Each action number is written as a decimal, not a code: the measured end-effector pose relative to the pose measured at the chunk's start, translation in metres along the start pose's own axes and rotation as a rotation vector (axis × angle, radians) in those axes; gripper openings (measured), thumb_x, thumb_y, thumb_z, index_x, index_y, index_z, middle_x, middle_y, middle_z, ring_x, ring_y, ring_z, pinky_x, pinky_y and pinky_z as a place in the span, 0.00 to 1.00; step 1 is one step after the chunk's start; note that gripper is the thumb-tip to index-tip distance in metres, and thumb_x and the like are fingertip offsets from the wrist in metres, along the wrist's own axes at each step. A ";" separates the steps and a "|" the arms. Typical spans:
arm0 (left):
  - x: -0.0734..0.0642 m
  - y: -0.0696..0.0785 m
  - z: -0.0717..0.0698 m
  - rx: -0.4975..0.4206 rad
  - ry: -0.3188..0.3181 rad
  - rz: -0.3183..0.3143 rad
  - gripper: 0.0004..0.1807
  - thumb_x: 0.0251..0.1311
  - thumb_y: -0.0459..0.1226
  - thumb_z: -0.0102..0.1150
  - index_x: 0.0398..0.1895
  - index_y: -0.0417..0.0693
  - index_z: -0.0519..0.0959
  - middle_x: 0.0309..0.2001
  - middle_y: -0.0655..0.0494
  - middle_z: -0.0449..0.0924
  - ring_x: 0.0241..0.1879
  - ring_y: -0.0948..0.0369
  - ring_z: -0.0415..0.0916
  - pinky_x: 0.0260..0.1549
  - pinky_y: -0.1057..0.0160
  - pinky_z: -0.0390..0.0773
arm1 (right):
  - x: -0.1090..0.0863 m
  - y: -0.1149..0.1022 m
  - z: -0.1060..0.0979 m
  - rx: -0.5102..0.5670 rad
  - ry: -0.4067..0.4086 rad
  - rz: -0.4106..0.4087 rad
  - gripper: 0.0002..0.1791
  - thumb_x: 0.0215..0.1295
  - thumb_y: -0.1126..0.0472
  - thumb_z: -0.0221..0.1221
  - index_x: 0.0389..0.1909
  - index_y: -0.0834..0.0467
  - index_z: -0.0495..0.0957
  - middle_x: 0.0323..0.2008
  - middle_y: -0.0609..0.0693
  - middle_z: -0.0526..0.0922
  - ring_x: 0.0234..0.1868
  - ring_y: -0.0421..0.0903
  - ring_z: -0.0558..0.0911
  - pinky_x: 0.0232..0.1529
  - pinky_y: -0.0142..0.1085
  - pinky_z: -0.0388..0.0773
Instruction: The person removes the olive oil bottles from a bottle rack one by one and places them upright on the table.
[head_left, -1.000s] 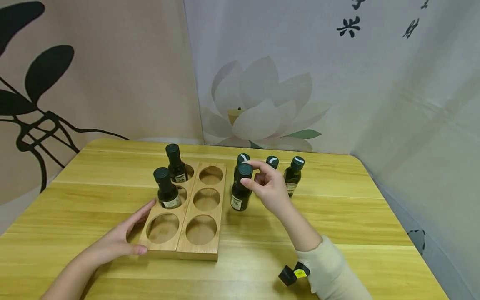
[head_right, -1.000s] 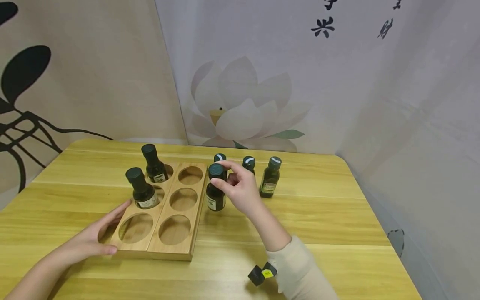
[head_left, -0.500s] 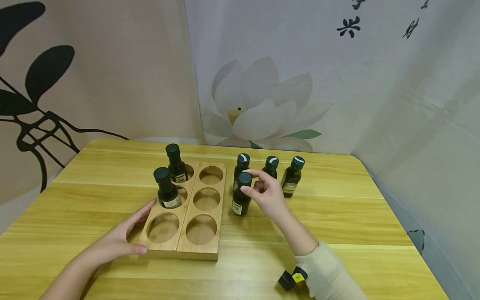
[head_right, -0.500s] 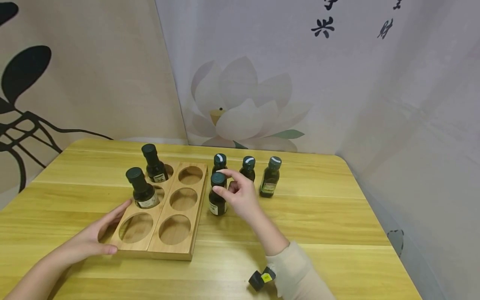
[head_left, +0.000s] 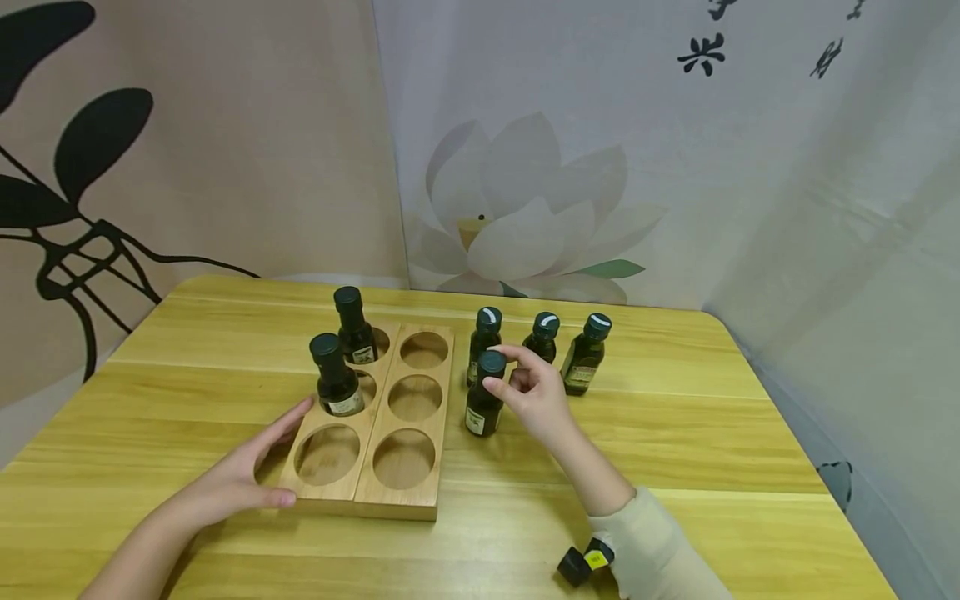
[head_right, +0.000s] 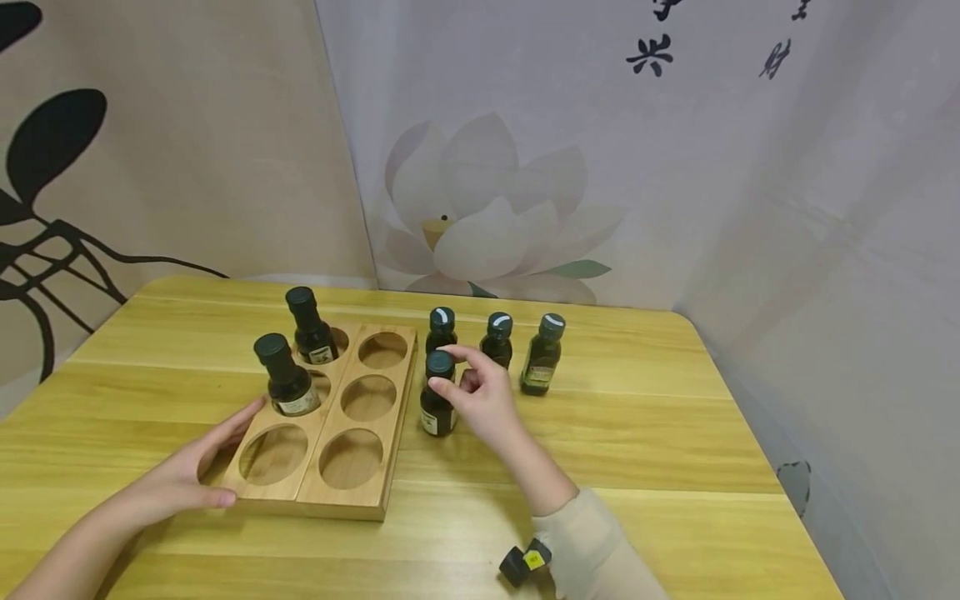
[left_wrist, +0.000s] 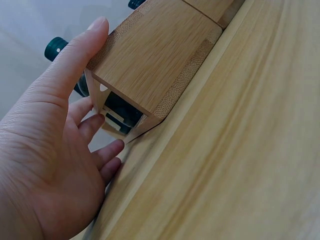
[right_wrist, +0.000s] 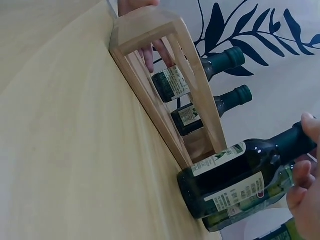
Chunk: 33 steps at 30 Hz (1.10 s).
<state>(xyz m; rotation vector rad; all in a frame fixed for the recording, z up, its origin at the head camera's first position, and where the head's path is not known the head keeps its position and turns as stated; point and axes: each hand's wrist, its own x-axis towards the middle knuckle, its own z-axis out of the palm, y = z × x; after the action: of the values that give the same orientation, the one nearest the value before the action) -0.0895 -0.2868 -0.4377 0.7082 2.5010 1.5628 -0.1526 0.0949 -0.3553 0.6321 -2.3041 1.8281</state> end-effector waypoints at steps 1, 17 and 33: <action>0.000 0.000 0.000 0.001 0.000 0.000 0.55 0.47 0.33 0.70 0.77 0.57 0.48 0.75 0.60 0.47 0.62 0.76 0.52 0.48 0.21 0.45 | 0.000 0.000 0.000 -0.008 0.003 0.000 0.18 0.58 0.72 0.64 0.51 0.69 0.77 0.14 0.50 0.65 0.17 0.40 0.62 0.19 0.30 0.59; 0.001 0.000 0.000 0.013 0.003 0.011 0.54 0.49 0.36 0.71 0.77 0.57 0.48 0.75 0.60 0.47 0.63 0.76 0.52 0.49 0.21 0.45 | 0.012 -0.004 -0.003 -0.097 0.093 -0.297 0.25 0.54 0.73 0.67 0.55 0.63 0.77 0.48 0.57 0.79 0.19 0.42 0.67 0.18 0.30 0.62; 0.000 0.003 0.000 0.000 -0.006 0.012 0.54 0.50 0.36 0.70 0.77 0.57 0.48 0.75 0.57 0.47 0.63 0.75 0.53 0.48 0.22 0.46 | 0.030 -0.046 0.057 -0.021 -0.114 -0.372 0.25 0.56 0.66 0.68 0.56 0.60 0.76 0.48 0.50 0.80 0.20 0.38 0.69 0.19 0.31 0.66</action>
<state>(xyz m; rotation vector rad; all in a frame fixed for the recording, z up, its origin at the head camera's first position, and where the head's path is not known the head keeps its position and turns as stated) -0.0890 -0.2857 -0.4350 0.7283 2.4970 1.5622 -0.1526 0.0252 -0.3183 1.1019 -2.0884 1.6290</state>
